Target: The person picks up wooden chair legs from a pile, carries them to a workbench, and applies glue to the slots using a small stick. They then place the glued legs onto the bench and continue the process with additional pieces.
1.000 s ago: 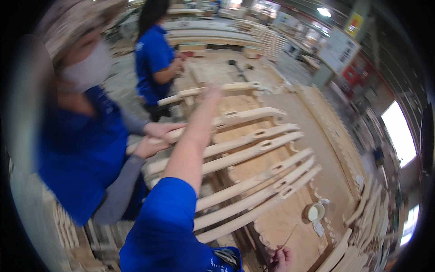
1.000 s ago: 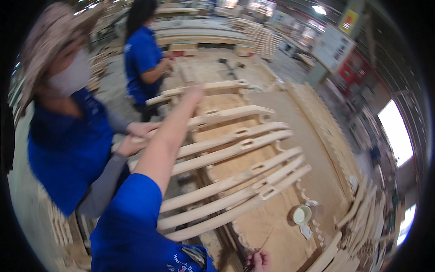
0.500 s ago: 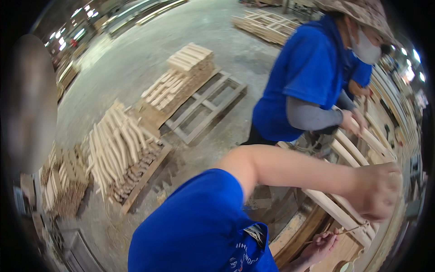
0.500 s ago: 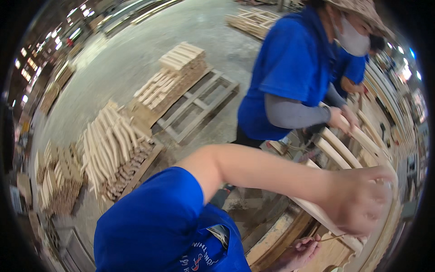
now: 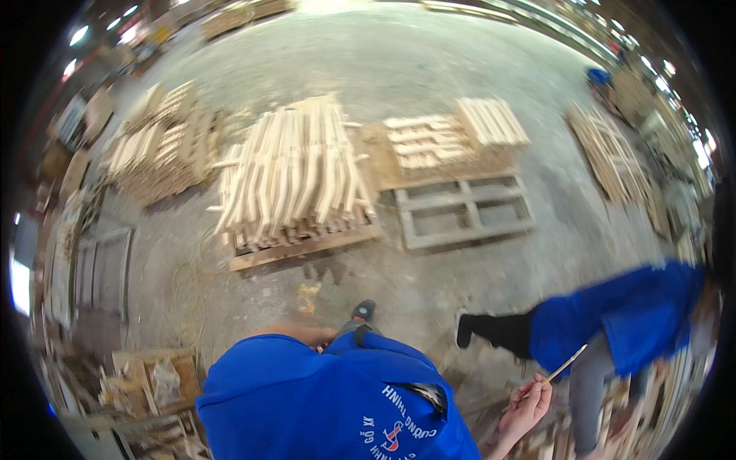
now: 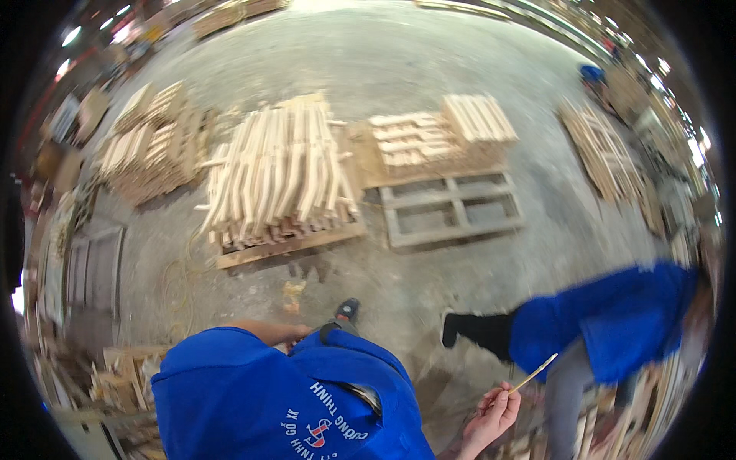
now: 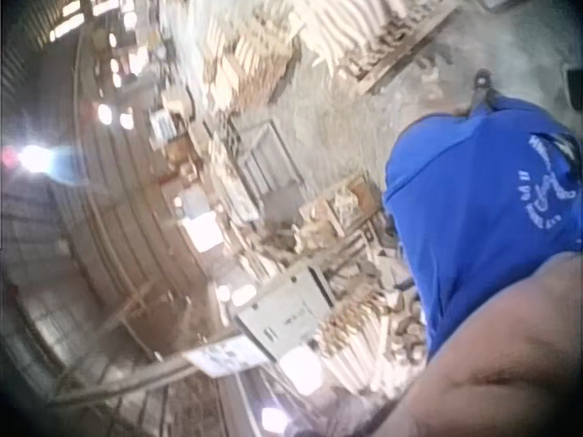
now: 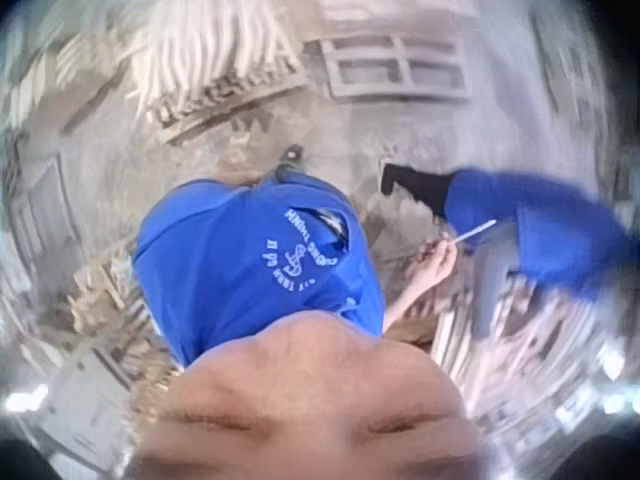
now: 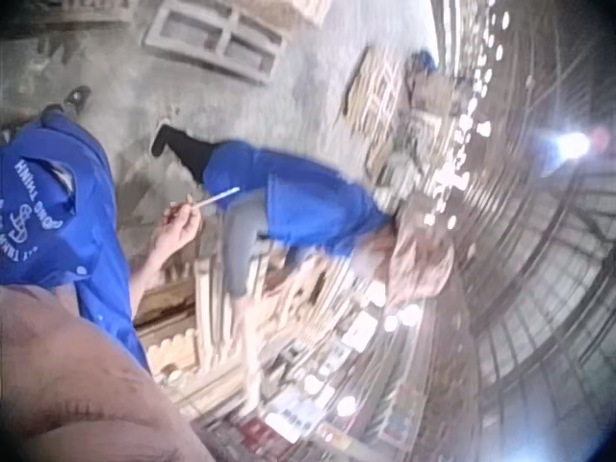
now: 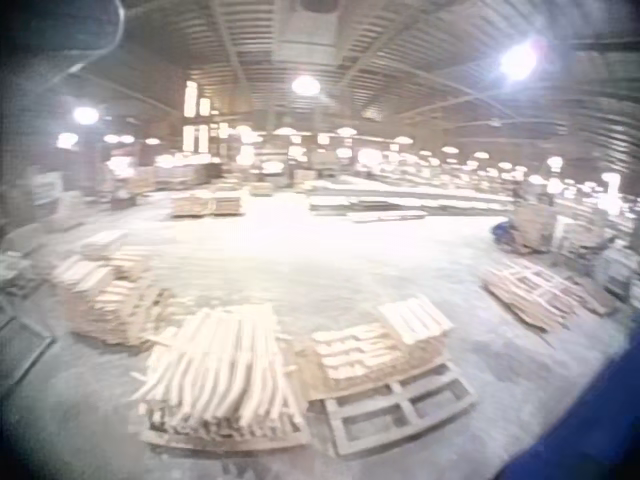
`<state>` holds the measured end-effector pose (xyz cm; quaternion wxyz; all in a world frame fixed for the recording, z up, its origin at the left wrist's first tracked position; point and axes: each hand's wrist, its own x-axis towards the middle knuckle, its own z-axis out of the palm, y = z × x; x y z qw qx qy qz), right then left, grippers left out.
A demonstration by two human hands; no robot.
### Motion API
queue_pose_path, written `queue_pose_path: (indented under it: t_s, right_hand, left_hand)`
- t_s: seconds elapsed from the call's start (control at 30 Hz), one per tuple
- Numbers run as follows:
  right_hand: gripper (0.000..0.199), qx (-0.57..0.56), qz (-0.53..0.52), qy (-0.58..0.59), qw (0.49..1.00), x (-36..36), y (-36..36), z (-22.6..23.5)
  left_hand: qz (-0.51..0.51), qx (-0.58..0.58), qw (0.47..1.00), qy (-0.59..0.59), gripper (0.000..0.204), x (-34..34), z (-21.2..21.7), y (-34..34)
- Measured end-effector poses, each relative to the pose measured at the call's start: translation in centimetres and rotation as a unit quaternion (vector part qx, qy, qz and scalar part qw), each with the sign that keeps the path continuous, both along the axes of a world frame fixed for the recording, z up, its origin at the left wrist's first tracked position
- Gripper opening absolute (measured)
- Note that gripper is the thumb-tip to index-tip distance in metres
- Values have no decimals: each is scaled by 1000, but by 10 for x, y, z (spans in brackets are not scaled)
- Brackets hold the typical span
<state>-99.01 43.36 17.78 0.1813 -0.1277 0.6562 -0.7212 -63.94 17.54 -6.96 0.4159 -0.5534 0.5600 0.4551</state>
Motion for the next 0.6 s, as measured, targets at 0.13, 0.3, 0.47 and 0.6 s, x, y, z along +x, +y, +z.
queue_pose_path:
  t_s: [0.13,0.3,0.47,0.6]
  right_hand:
    - [15,-5,130,15,991,7,-103,2]
    - [19,64,163,14,984,34,-149,9]
    - [24,-25,137,19,990,51,-115,6]
    - [21,-77,-70,66,992,61,-34,3]
  left_hand:
    - [23,-33,996,84,45,5,0,-37]
    - [-50,-59,975,207,43,-46,10,-98]
    - [-11,37,961,274,41,-135,28,-99]
    - [-172,114,941,268,39,-234,23,-62]
